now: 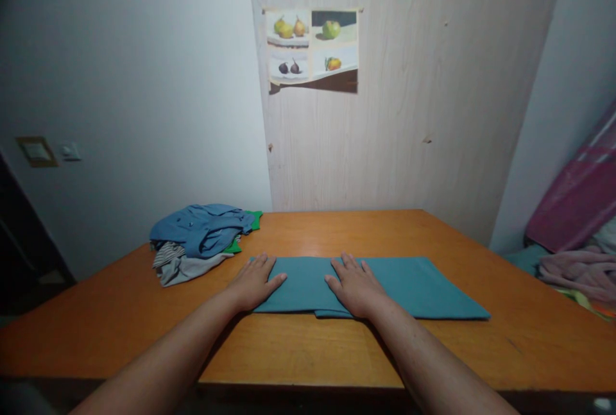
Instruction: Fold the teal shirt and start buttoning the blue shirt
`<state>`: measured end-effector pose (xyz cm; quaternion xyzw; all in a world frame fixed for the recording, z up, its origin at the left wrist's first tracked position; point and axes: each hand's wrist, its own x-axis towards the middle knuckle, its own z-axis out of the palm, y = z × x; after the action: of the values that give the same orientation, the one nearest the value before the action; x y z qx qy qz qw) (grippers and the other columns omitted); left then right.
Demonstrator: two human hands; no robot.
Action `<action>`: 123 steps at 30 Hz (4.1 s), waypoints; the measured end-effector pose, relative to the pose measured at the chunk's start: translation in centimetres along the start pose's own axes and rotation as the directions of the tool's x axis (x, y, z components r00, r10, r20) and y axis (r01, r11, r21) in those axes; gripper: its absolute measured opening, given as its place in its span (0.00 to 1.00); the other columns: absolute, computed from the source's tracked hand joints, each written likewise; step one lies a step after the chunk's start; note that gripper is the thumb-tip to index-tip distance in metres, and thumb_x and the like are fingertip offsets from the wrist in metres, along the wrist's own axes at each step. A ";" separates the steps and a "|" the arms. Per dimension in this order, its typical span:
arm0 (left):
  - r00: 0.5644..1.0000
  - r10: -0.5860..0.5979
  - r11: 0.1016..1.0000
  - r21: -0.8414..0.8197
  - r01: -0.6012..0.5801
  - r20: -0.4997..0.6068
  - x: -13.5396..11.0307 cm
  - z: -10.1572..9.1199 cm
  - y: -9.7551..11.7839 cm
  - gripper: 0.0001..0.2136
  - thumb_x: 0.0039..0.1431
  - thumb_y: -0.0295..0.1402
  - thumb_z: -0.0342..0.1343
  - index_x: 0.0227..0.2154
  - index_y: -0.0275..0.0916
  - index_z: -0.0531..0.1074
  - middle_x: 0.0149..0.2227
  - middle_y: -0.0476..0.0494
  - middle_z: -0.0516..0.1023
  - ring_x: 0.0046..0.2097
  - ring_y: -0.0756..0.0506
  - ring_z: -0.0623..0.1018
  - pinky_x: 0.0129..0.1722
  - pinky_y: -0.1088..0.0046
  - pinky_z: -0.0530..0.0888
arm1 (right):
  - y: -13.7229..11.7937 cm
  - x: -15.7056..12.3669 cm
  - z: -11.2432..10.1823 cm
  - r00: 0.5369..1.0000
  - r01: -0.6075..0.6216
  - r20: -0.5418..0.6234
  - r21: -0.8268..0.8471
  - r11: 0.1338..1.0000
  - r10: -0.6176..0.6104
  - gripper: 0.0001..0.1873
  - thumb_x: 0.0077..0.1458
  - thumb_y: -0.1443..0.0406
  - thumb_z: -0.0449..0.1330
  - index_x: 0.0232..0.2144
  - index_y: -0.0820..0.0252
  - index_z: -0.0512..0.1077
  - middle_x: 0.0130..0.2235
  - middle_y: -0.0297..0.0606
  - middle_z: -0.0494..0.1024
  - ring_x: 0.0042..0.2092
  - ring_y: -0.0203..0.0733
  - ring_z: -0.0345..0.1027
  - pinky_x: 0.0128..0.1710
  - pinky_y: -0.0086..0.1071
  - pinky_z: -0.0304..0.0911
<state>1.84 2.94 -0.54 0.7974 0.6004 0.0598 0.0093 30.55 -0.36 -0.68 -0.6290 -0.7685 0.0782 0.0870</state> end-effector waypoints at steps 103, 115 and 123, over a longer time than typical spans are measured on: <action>0.984 0.163 0.987 -0.013 -0.162 0.078 1.1 -1.0 3.3 0.38 0.62 0.62 0.28 0.68 0.46 0.50 0.71 0.40 0.48 0.71 0.35 0.50 0.65 0.41 0.47 | -0.4 -0.2 -0.3 1.000 -0.003 -0.001 0.019 1.000 0.003 0.39 0.64 0.43 0.38 0.68 0.57 0.53 0.71 0.47 0.44 0.71 0.52 0.35 0.67 0.49 0.31; 0.984 0.157 0.988 -0.021 -0.156 0.083 1.0 -1.1 3.4 0.38 0.62 0.61 0.29 0.69 0.46 0.49 0.71 0.39 0.47 0.71 0.35 0.49 0.65 0.41 0.46 | -0.4 -0.2 -0.3 1.000 0.004 -0.007 0.020 1.000 -0.003 0.39 0.64 0.43 0.38 0.68 0.57 0.53 0.71 0.48 0.44 0.71 0.52 0.35 0.67 0.49 0.31; 0.981 0.175 0.985 -0.018 -0.174 0.081 1.2 -0.9 3.2 0.36 0.62 0.62 0.29 0.69 0.52 0.49 0.71 0.39 0.49 0.71 0.34 0.49 0.64 0.40 0.47 | -0.5 -0.3 -0.3 1.000 0.007 -0.012 0.012 1.000 -0.007 0.39 0.65 0.43 0.38 0.68 0.58 0.53 0.71 0.49 0.45 0.71 0.51 0.35 0.67 0.50 0.32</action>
<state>5.11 3.17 0.69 0.8486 0.5271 0.0308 0.0327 30.26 -0.77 -0.27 -0.6263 -0.7697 0.0786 0.0956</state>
